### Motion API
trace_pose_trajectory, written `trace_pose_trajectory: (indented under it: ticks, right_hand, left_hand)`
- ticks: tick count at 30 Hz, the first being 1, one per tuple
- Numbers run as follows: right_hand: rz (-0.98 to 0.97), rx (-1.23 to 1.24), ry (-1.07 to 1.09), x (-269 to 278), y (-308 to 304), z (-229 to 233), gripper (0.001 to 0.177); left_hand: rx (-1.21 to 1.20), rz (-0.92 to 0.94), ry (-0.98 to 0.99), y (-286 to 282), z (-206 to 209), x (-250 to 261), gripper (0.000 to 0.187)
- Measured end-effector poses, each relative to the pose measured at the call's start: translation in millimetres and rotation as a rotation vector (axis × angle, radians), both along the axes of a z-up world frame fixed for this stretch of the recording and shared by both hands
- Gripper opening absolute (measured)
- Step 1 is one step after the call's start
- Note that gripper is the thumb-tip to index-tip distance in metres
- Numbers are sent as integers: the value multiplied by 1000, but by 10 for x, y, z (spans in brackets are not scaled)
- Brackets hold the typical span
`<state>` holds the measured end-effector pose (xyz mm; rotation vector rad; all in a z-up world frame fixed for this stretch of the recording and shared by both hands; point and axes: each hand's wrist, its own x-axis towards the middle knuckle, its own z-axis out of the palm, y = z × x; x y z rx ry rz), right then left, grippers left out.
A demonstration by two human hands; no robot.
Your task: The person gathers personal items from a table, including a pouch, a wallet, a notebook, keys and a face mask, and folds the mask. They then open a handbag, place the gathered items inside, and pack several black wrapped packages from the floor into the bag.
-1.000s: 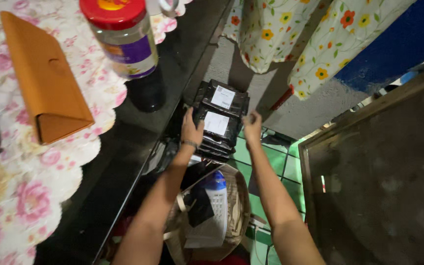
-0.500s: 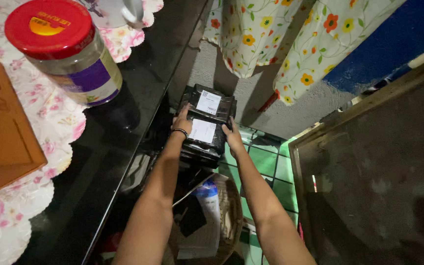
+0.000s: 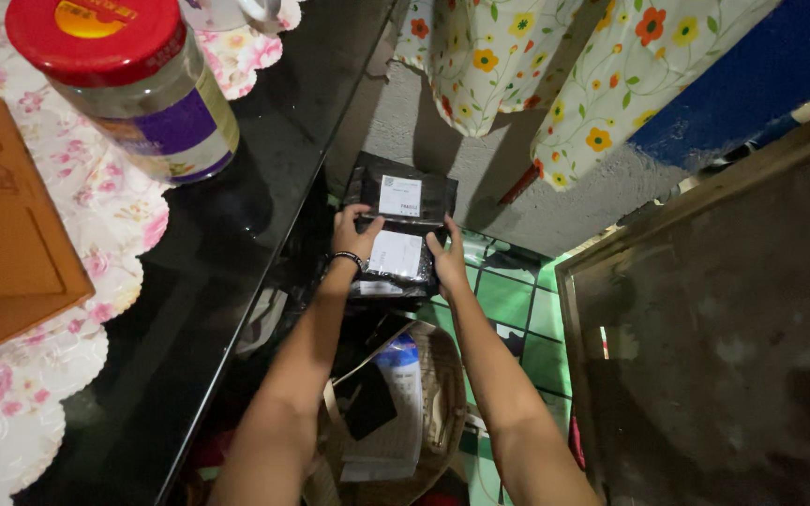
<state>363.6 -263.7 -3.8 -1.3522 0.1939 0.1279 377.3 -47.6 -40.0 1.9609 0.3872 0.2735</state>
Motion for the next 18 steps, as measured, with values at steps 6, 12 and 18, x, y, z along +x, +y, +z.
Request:
trace_pose_trajectory:
  ticks: [6,12,18]
  right_hand:
    - [-138,-587,-76,-50,-26,-296,97]
    - [-156,-571,43,-171,11,-306,73]
    - [-44,-261,97,-286,-26,-49,54]
  left_hand:
    - [4,184,33,-50,-130,116,61]
    - [179,112,351,-141,124,121,72]
    - [167,113,616,-230,618,83,71]
